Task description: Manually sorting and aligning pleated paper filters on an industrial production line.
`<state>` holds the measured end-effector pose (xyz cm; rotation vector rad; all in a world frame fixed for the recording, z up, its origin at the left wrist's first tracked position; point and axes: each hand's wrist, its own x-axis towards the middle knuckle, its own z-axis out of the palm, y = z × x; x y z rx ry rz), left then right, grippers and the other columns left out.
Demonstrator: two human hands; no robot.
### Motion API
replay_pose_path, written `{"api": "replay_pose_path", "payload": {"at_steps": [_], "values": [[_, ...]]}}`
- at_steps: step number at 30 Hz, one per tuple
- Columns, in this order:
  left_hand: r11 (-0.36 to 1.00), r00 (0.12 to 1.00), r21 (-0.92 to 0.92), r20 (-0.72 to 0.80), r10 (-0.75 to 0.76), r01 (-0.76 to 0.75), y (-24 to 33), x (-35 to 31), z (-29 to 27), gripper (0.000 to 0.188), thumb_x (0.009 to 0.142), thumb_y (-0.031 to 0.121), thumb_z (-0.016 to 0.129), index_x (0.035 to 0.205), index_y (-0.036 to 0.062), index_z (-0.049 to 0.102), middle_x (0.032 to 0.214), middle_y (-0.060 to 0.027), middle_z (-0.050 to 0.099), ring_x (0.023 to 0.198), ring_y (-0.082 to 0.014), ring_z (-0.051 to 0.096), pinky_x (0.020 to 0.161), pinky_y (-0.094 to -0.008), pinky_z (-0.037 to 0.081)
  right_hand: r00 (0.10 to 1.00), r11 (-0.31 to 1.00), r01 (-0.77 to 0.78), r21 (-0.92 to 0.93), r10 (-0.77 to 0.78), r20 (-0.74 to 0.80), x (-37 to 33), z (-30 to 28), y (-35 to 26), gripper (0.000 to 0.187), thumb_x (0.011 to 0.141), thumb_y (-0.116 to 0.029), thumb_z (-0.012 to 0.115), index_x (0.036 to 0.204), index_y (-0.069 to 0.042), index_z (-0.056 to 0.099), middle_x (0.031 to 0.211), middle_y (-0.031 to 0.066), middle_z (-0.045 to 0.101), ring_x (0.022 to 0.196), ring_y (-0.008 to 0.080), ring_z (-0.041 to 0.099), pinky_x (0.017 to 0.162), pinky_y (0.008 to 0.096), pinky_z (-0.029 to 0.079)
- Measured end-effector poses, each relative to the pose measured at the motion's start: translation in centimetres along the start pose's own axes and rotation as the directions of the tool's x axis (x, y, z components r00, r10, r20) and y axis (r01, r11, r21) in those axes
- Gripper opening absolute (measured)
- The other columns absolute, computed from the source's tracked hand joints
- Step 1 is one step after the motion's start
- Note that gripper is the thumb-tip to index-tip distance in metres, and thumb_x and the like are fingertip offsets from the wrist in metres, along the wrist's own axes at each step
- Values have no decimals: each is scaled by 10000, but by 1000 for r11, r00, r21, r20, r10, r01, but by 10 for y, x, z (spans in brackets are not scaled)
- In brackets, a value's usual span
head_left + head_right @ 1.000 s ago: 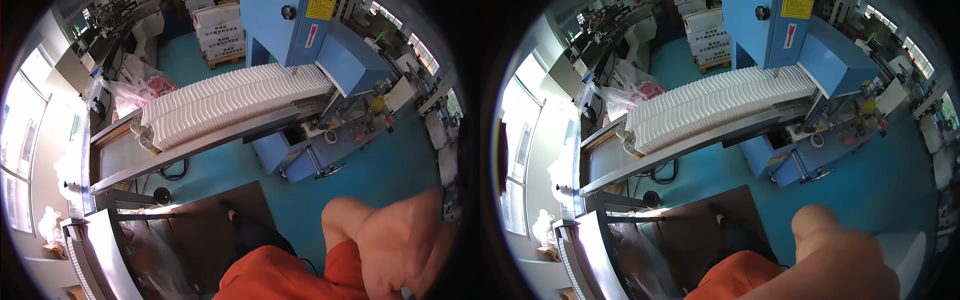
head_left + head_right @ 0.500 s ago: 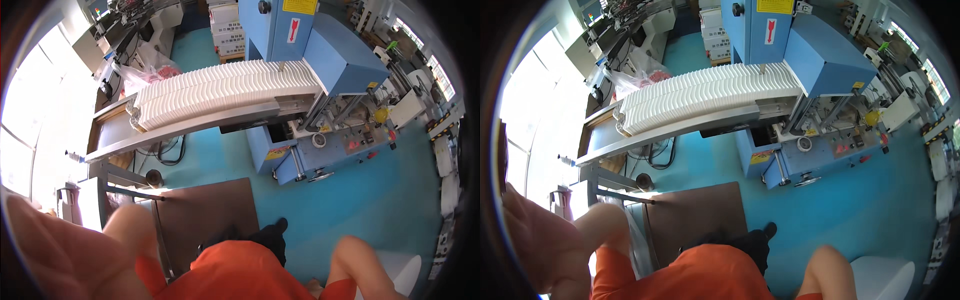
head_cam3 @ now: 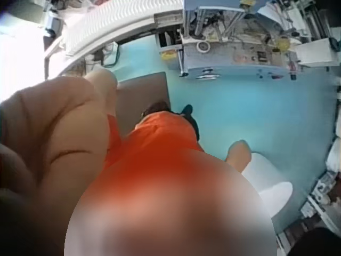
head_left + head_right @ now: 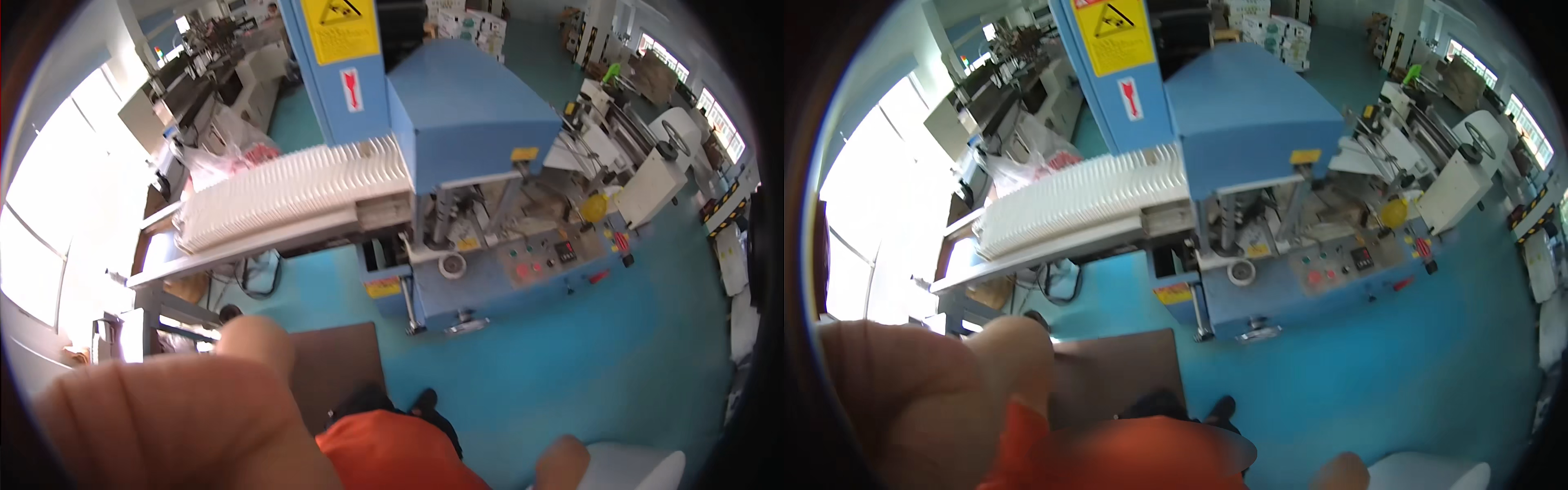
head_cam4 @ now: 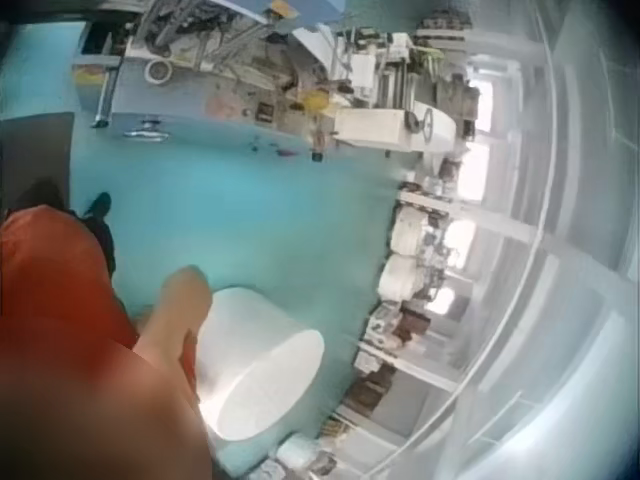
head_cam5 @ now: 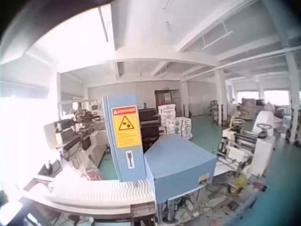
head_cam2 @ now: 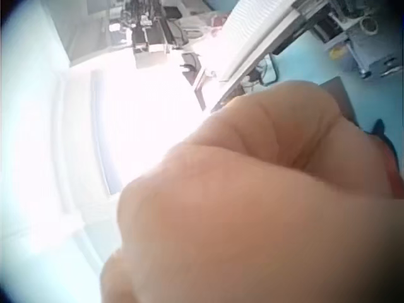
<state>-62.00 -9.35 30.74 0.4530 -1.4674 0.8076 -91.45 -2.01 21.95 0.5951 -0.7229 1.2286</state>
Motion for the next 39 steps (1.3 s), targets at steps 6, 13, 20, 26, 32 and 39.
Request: {"api": "replay_pose_path", "payload": {"at_steps": [6,13,20,26,32,39], "values": [[980,983,199,-176,60,-24,18,-36,14,251,945,246,576,1095,51,523,1139,-145,560,932,-262,548,800,-343,434,860,-982,189,-14,159,486,-59,22,-56,409,959,-250,595,1278,0,545,1365,122,516,1147,275,546,903,393,453],[803,988,586,32,-150,103,-49,-107,-65,303,914,158,579,1161,10,483,1146,-186,549,991,-264,540,821,-342,442,333,-202,-941,272,-698,634,-143,8,-145,225,789,-126,764,972,-54,654,934,41,671,695,185,627,579,291,457],[439,649,752,20,-760,491,-146,-252,-149,317,792,4,719,1094,12,625,1199,-185,576,1088,-330,558,897,-405,459,213,-118,-942,314,-934,287,-206,-39,-303,209,822,-141,741,985,-54,644,948,44,643,782,206,623,643,332,487],[334,344,783,164,-925,525,-235,-295,-232,254,790,45,710,1039,76,671,1196,-130,603,1180,-346,520,969,-457,383,-51,63,-998,9,-885,462,-196,-15,-471,230,838,-87,724,1045,-30,642,945,107,646,799,262,641,697,344,524],[602,244,595,573,-782,532,-359,-314,-204,237,850,131,685,1081,81,671,1295,-84,568,1261,-316,483,996,-445,359,-115,189,-982,17,-665,738,-262,52,-659,139,849,-20,686,927,6,575,869,134,591,665,221,589,601,322,491],[683,190,521,707,-681,512,-404,-347,-195,314,872,244,683,1176,169,663,1303,-128,526,1274,-332,451,1013,-478,347,-352,310,-933,-183,-673,650,-279,58,-673,161,821,6,705,917,16,576,862,122,608,682,211,613,619,322,505]]}}
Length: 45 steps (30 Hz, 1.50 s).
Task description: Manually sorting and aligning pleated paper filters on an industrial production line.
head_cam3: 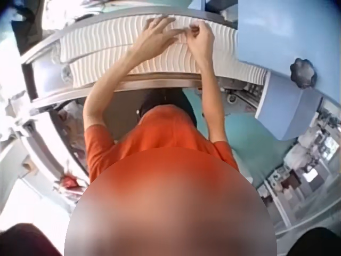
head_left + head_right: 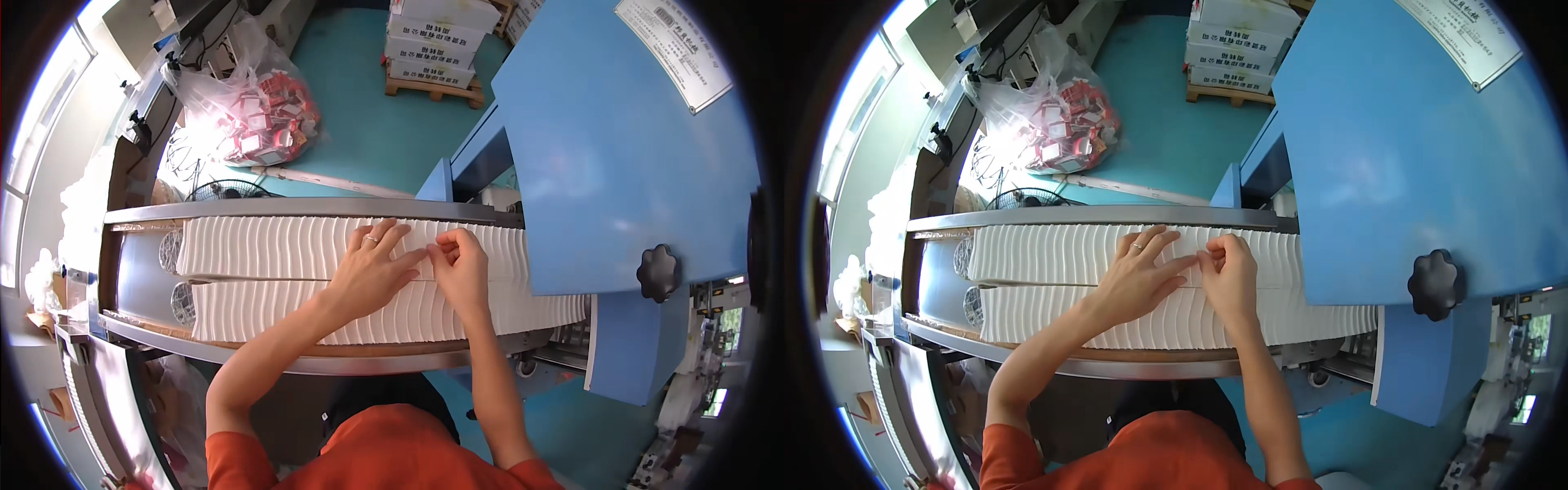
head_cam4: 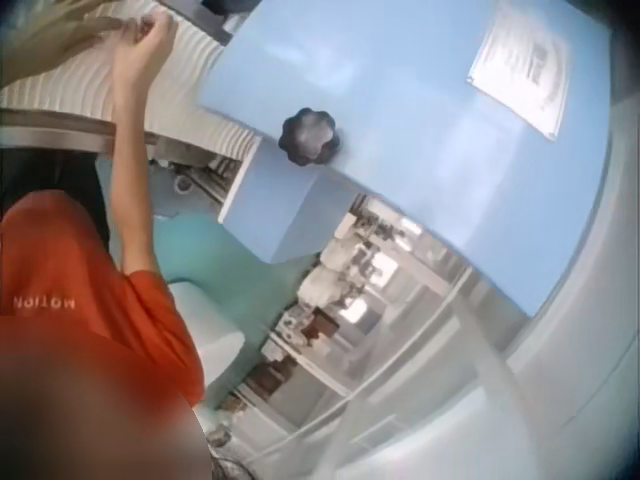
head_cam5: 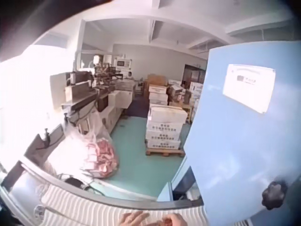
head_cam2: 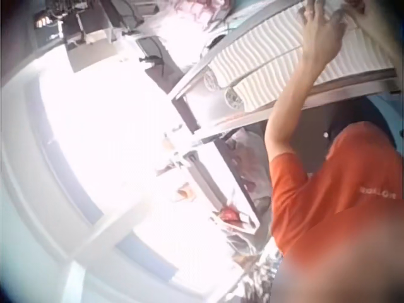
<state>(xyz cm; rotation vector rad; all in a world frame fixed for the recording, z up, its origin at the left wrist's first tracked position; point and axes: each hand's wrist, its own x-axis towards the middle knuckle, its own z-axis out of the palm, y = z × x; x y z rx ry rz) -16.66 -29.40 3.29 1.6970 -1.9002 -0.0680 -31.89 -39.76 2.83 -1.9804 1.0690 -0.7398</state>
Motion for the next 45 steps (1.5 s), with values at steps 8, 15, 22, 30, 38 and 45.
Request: {"api": "replay_pose_path", "payload": {"at_steps": [8,15,22,30,38,45], "values": [[989,995,133,95,44,-56,-7,5,5,469,867,506,619,1275,276,607,1242,-96,493,1235,-296,434,983,-493,341,993,993,-114,16,115,-26,6,-3,-6,137,818,27,687,899,17,577,821,116,633,679,191,623,622,310,510],[982,992,172,107,64,-82,-8,5,4,568,838,594,587,1317,291,578,1220,-96,495,1225,-293,436,985,-481,346,986,987,-158,28,157,54,16,-12,1,145,815,0,712,888,8,587,754,65,631,642,124,595,596,269,497],[981,987,186,160,20,-50,-9,2,0,478,838,550,620,1204,243,618,1211,-98,499,1226,-299,441,994,-467,350,985,989,-148,7,147,96,14,-12,-5,141,828,-17,708,898,8,589,737,67,624,627,135,585,598,277,490],[992,994,126,112,6,-21,-14,-4,-2,448,823,513,663,1163,223,633,1222,-94,494,1256,-304,441,1004,-476,344,991,997,-72,38,67,113,13,-12,2,121,832,38,627,930,-15,581,801,98,591,652,182,585,598,309,480],[995,996,92,83,17,-25,-15,-7,-2,433,837,497,660,1165,217,632,1232,-97,495,1259,-306,437,1013,-467,348,987,966,108,-236,-77,138,11,-6,-5,125,806,47,584,913,-17,593,879,154,532,742,365,587,668,439,492],[995,997,96,70,12,-18,-15,-10,-3,409,850,481,656,1158,212,638,1235,-100,500,1258,-310,441,1016,-467,351,980,973,130,-190,-96,176,14,-7,-3,83,825,20,610,904,-1,622,871,138,529,695,312,585,637,396,482]]}}
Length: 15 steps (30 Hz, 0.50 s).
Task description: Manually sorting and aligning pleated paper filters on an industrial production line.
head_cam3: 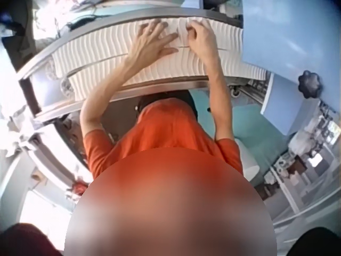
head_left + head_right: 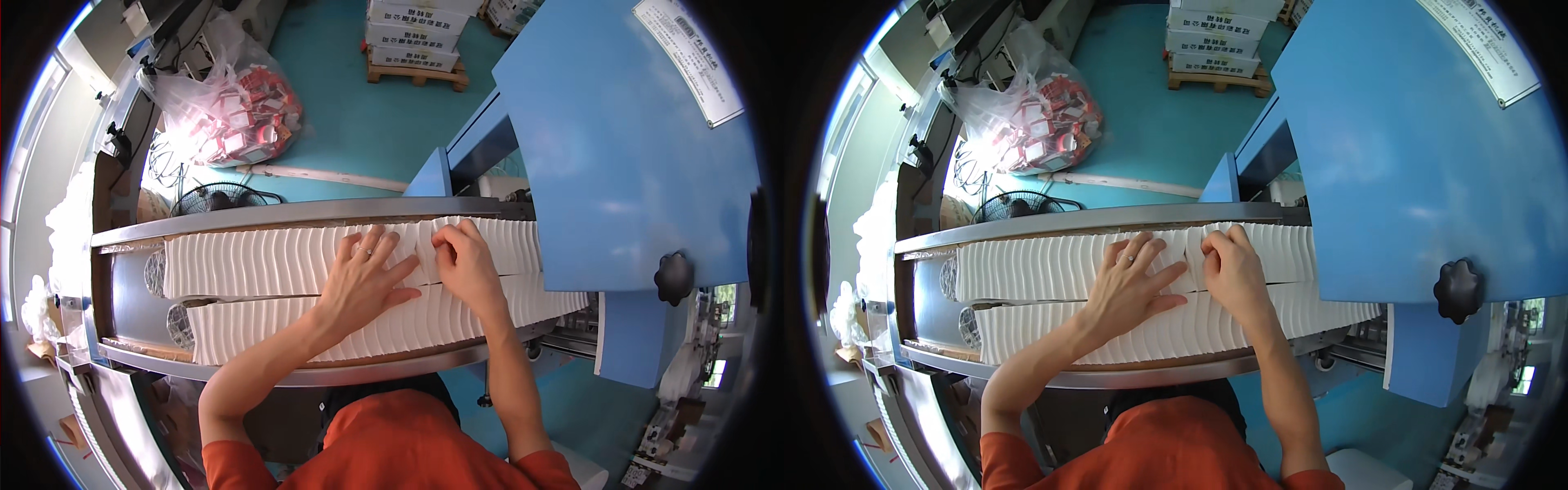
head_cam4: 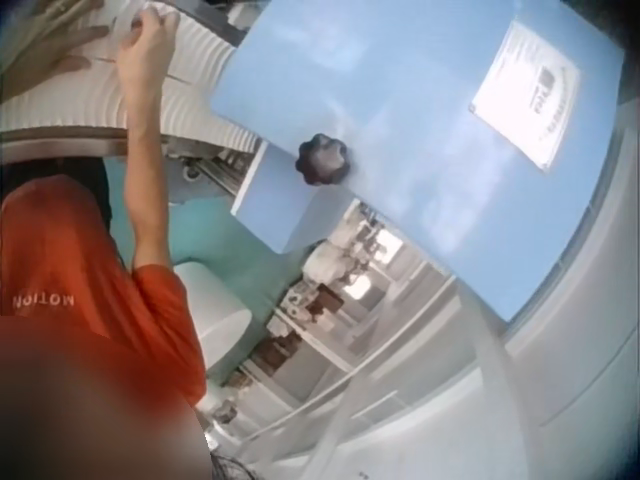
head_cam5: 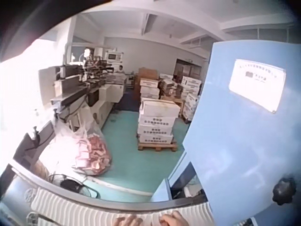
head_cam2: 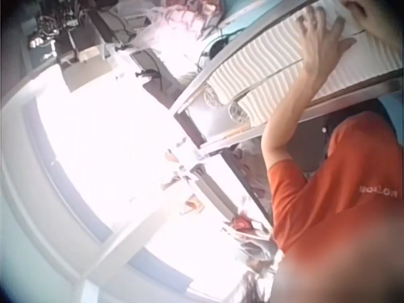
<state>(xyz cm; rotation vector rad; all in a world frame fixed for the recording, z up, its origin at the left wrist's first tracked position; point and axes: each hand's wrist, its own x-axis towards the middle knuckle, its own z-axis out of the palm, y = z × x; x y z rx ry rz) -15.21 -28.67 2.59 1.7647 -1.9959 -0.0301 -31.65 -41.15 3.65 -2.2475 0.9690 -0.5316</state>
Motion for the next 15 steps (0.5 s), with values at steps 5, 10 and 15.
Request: {"api": "replay_pose_path", "payload": {"at_steps": [5,10,15], "values": [[1000,1000,4,-3,-7,7,-1,-2,1,411,845,470,666,1164,213,638,1239,-103,502,1256,-312,446,1014,-470,355,988,992,-129,0,129,87,4,-3,-15,129,803,-48,683,896,8,614,867,112,525,668,264,578,621,365,475],[1000,1000,5,17,-8,8,0,-2,2,422,845,461,669,1182,208,635,1250,-106,501,1262,-314,445,1015,-481,356,997,968,-73,-240,72,-14,1,12,-16,194,762,-70,697,873,-15,548,971,148,492,792,346,579,673,435,494],[1000,1000,-17,-20,-10,9,0,-2,4,447,845,453,673,1215,207,626,1264,-117,494,1280,-322,435,1021,-490,350,998,984,-64,-164,59,-35,0,13,-14,190,744,-43,696,850,-12,540,961,127,452,760,272,545,692,375,482]]}}
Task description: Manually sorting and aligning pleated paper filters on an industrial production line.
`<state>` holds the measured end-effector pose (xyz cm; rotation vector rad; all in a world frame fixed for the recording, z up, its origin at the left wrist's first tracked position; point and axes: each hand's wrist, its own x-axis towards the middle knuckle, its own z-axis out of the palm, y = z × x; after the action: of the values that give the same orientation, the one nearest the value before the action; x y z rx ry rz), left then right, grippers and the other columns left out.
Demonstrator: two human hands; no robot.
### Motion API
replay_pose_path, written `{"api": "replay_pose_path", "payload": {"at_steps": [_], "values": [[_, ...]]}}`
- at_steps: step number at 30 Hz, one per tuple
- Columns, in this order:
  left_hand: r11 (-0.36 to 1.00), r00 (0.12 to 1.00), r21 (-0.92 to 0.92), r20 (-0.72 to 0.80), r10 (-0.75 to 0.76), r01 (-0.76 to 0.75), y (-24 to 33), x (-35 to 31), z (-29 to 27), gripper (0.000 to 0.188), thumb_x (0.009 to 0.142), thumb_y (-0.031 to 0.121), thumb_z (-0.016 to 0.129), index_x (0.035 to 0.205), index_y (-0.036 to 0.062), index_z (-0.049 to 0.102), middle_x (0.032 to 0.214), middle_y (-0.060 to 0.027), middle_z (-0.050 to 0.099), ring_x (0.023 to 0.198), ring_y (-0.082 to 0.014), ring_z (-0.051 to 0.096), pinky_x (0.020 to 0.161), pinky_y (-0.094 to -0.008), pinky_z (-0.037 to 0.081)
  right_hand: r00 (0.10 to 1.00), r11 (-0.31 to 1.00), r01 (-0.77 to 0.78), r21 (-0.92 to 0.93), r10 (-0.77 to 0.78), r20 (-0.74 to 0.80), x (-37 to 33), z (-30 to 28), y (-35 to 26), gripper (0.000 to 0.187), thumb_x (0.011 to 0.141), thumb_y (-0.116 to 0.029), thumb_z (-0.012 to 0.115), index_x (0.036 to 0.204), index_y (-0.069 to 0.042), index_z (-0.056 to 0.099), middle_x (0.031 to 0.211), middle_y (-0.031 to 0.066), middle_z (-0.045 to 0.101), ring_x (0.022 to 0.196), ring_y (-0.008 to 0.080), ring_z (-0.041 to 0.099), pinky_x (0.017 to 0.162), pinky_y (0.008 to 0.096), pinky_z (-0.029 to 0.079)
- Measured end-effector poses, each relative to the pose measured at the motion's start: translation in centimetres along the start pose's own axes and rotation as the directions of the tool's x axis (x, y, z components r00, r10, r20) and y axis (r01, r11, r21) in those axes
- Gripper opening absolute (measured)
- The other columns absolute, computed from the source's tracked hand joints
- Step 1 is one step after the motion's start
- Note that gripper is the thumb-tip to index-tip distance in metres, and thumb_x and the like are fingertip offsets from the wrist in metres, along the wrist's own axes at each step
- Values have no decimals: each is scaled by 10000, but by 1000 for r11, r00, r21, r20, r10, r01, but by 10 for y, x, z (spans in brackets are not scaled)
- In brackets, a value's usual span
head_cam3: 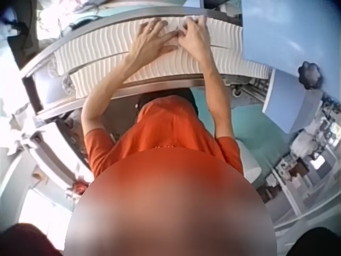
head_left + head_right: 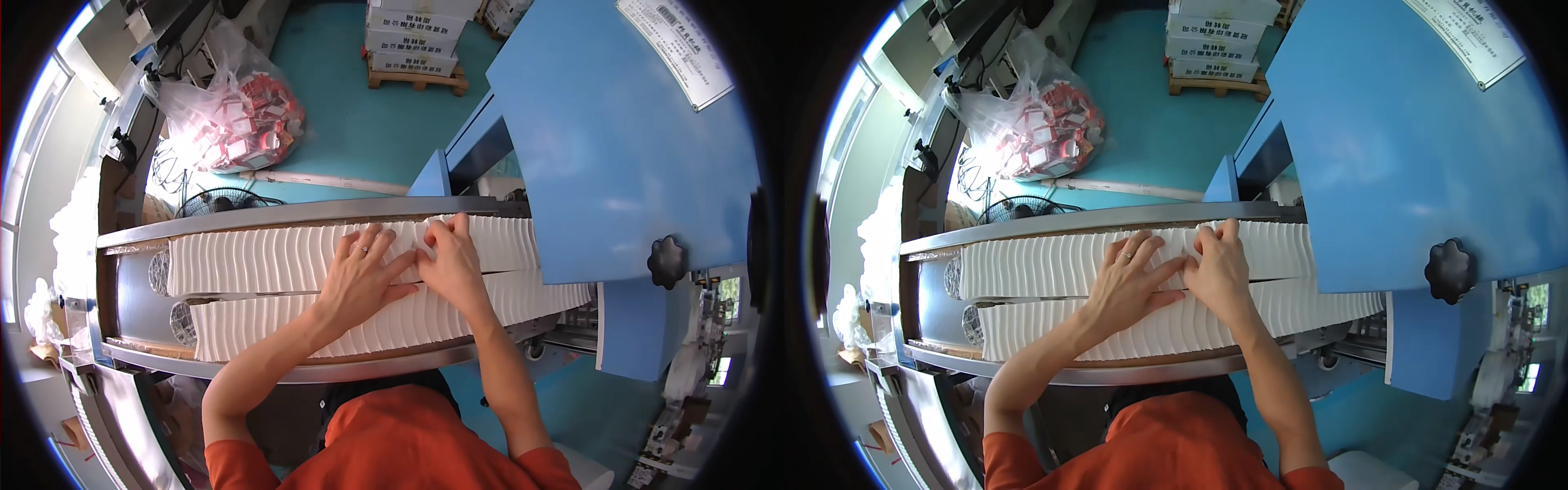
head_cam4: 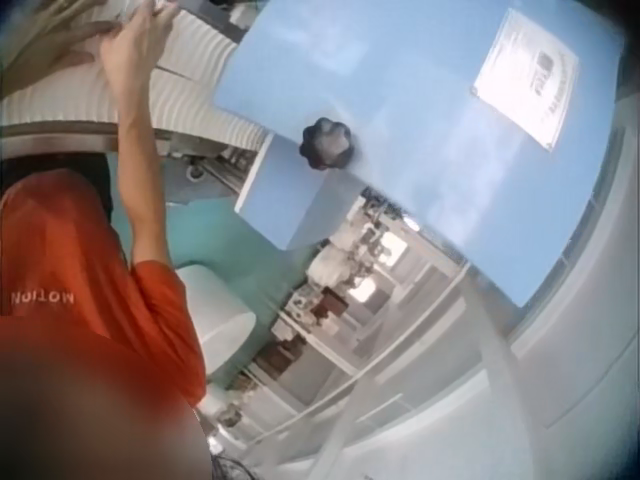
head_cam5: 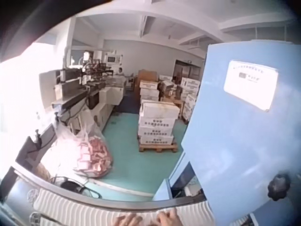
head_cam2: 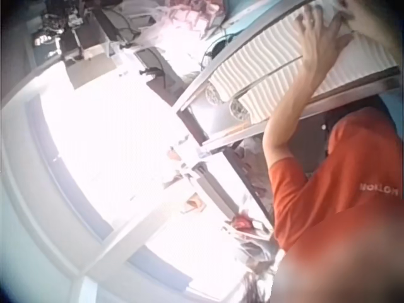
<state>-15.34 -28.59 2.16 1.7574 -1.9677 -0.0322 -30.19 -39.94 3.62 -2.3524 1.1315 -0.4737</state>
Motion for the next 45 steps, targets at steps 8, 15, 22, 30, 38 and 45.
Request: {"api": "replay_pose_path", "payload": {"at_steps": [8,15,22,30,38,45], "values": [[972,990,-220,-97,-103,79,18,-3,-21,505,823,295,743,1274,138,580,1232,-139,537,1229,-334,485,998,-453,379,962,787,91,611,89,-258,-45,-25,-18,232,856,-84,674,996,-4,507,1154,164,528,920,222,577,777,326,481],[375,942,-925,-180,-283,-64,89,-27,-32,711,832,246,776,1387,-3,410,1250,-197,565,1113,-280,603,906,-375,491,728,819,572,-31,-525,-440,-111,-23,-38,234,833,-175,720,1005,-43,632,1254,177,558,1122,353,580,888,438,496],[580,960,-814,-180,-213,-24,86,-34,-24,529,799,-70,667,1303,33,542,1250,-165,618,1105,-349,627,886,-380,526,839,910,396,127,-301,-453,-130,-57,-31,448,818,-44,688,1227,-8,509,1327,207,493,1216,350,497,981,385,442],[115,970,-986,92,-223,120,108,-55,-19,494,852,-33,696,1295,34,488,1252,-137,632,1153,-202,620,968,-338,506,961,729,274,627,-175,-216,-152,-71,-1,373,845,-32,697,1174,15,528,1341,173,464,1176,212,527,937,294,444],[221,993,-974,-62,-97,-39,138,-81,-14,313,850,-44,681,1149,21,614,1223,-121,660,1146,-228,630,973,-347,496,956,552,288,782,-118,-269,-196,-82,-9,504,761,-32,737,1216,3,522,1312,190,502,1179,194,527,927,311,464],[-189,902,-940,329,-280,285,192,-113,-18,346,1023,187,539,1320,29,464,1175,-42,607,1041,-85,577,884,-269,477,998,662,44,748,-1,-58,-252,-99,-3,292,870,-119,744,1078,15,589,884,41,660,829,84,615,754,245,504]]}}
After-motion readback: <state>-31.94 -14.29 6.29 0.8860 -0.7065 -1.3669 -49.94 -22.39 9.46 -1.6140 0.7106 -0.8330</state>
